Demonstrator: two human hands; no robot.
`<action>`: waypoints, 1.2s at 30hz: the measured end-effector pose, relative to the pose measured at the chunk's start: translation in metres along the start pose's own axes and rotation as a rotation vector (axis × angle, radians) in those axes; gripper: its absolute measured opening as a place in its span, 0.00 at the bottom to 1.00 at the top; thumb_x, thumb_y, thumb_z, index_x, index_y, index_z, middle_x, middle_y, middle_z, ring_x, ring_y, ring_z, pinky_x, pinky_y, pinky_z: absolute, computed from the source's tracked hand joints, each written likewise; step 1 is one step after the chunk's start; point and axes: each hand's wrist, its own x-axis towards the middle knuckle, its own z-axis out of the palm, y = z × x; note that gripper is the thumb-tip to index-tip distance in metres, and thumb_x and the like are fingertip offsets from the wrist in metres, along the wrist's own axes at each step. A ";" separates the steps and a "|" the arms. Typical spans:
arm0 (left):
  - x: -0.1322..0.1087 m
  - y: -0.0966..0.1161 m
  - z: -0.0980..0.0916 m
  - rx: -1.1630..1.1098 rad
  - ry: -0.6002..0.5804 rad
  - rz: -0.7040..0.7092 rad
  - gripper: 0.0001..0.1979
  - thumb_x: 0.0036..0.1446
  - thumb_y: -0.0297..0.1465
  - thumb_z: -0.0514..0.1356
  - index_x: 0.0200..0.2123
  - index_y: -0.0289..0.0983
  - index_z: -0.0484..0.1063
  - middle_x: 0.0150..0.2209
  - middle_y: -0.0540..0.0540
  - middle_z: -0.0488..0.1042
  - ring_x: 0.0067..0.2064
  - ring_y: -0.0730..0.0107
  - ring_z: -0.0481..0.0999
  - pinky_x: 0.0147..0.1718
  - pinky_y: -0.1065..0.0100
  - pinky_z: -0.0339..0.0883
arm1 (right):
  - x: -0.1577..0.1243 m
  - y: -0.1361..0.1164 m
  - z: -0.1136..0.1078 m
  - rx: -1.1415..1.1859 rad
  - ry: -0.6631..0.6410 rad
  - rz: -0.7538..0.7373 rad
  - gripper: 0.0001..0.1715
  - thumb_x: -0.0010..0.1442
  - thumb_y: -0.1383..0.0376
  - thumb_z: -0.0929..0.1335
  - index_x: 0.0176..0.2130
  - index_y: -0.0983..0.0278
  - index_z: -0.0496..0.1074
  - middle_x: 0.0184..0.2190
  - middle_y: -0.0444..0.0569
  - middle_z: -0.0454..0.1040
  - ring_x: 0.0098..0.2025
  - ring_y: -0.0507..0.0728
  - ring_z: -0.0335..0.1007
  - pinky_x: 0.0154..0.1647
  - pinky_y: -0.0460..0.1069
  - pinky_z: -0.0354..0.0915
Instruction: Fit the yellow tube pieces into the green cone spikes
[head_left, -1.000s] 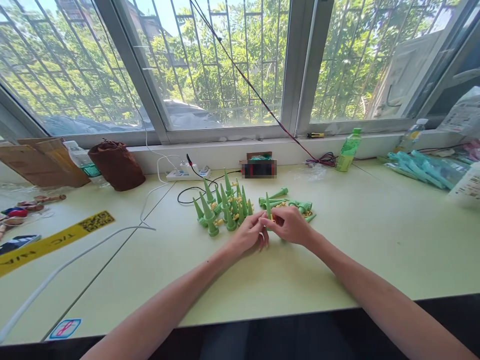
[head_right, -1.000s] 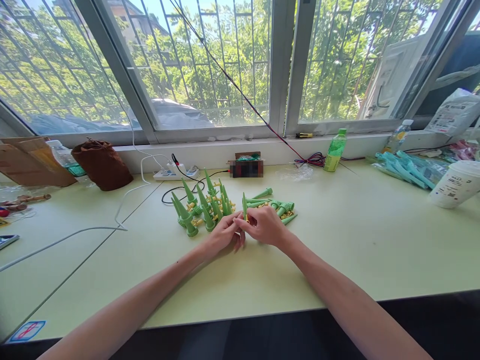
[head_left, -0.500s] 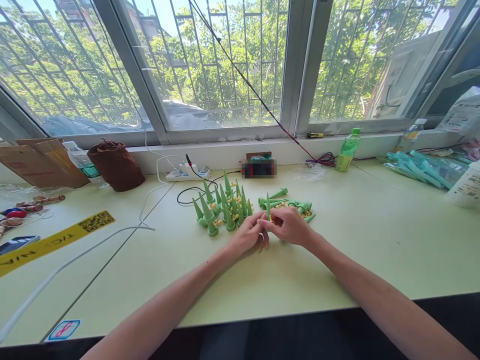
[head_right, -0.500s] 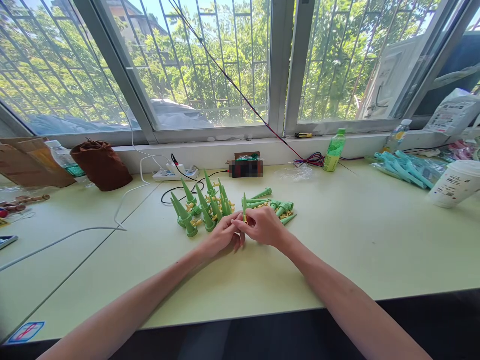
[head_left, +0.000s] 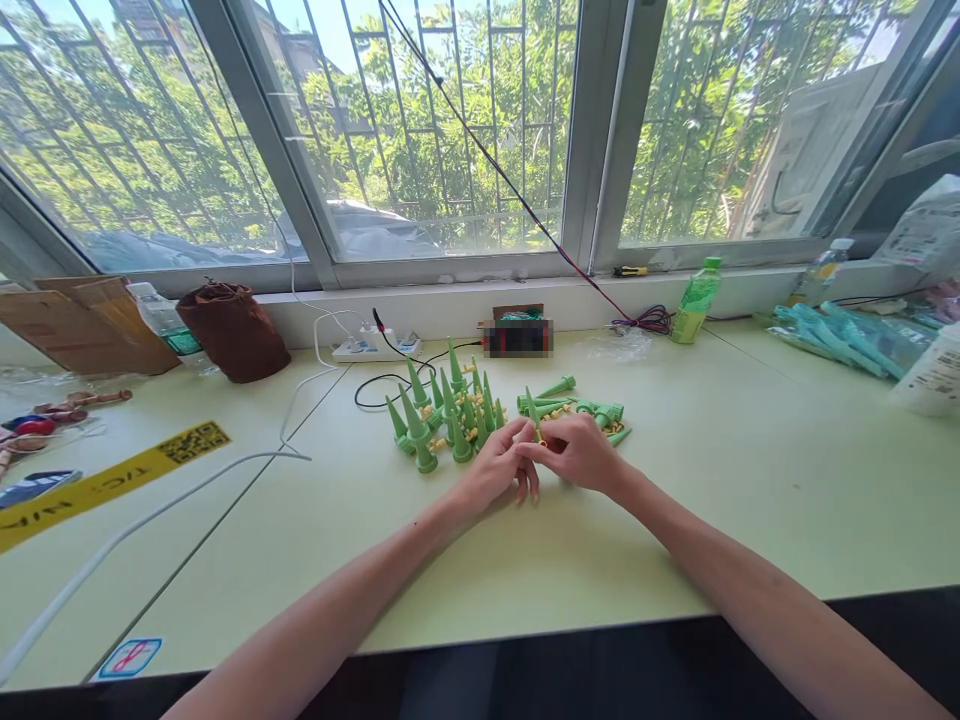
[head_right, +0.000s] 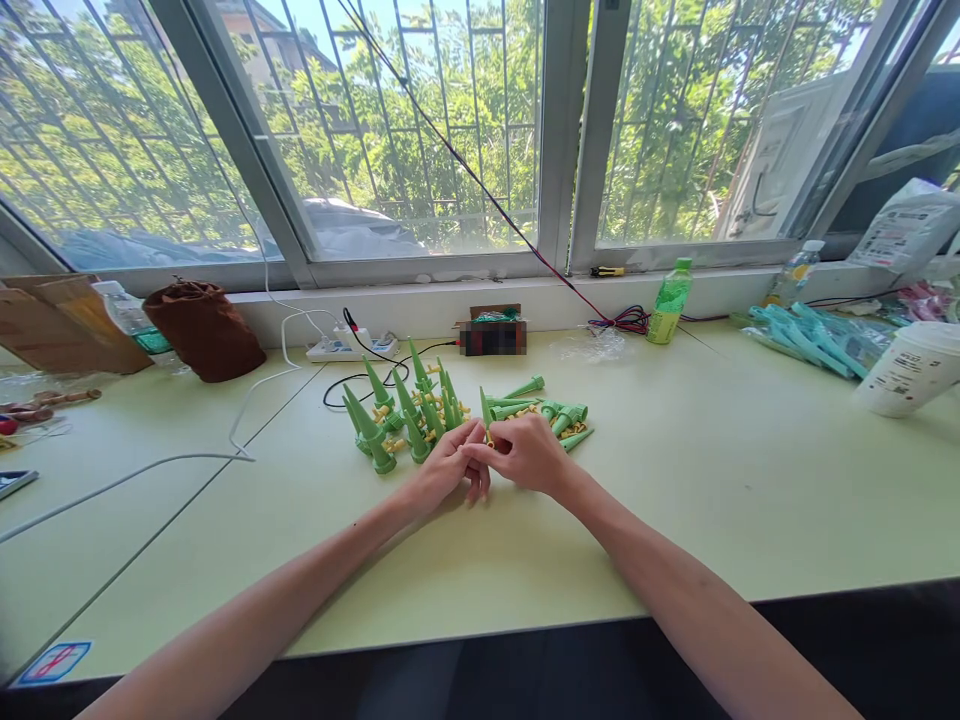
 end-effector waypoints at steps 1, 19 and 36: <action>0.000 0.000 0.000 0.002 -0.004 0.000 0.23 0.60 0.53 0.54 0.31 0.37 0.60 0.16 0.55 0.64 0.16 0.72 0.72 0.12 0.76 0.60 | 0.000 0.000 0.000 0.003 -0.005 -0.003 0.36 0.60 0.43 0.65 0.15 0.63 0.53 0.13 0.39 0.53 0.18 0.48 0.45 0.22 0.46 0.48; -0.003 0.002 0.004 -0.017 0.032 0.020 0.19 0.62 0.48 0.56 0.33 0.38 0.58 0.20 0.55 0.66 0.20 0.70 0.75 0.13 0.75 0.64 | -0.002 0.001 0.001 0.057 -0.028 -0.025 0.36 0.62 0.44 0.64 0.16 0.63 0.52 0.13 0.38 0.50 0.19 0.48 0.43 0.22 0.47 0.47; -0.003 0.005 0.005 0.035 0.086 0.000 0.19 0.61 0.48 0.56 0.35 0.38 0.60 0.20 0.54 0.68 0.19 0.70 0.75 0.14 0.75 0.64 | -0.001 0.004 0.004 0.045 -0.015 -0.029 0.33 0.63 0.48 0.64 0.17 0.63 0.51 0.15 0.37 0.47 0.20 0.48 0.41 0.23 0.46 0.46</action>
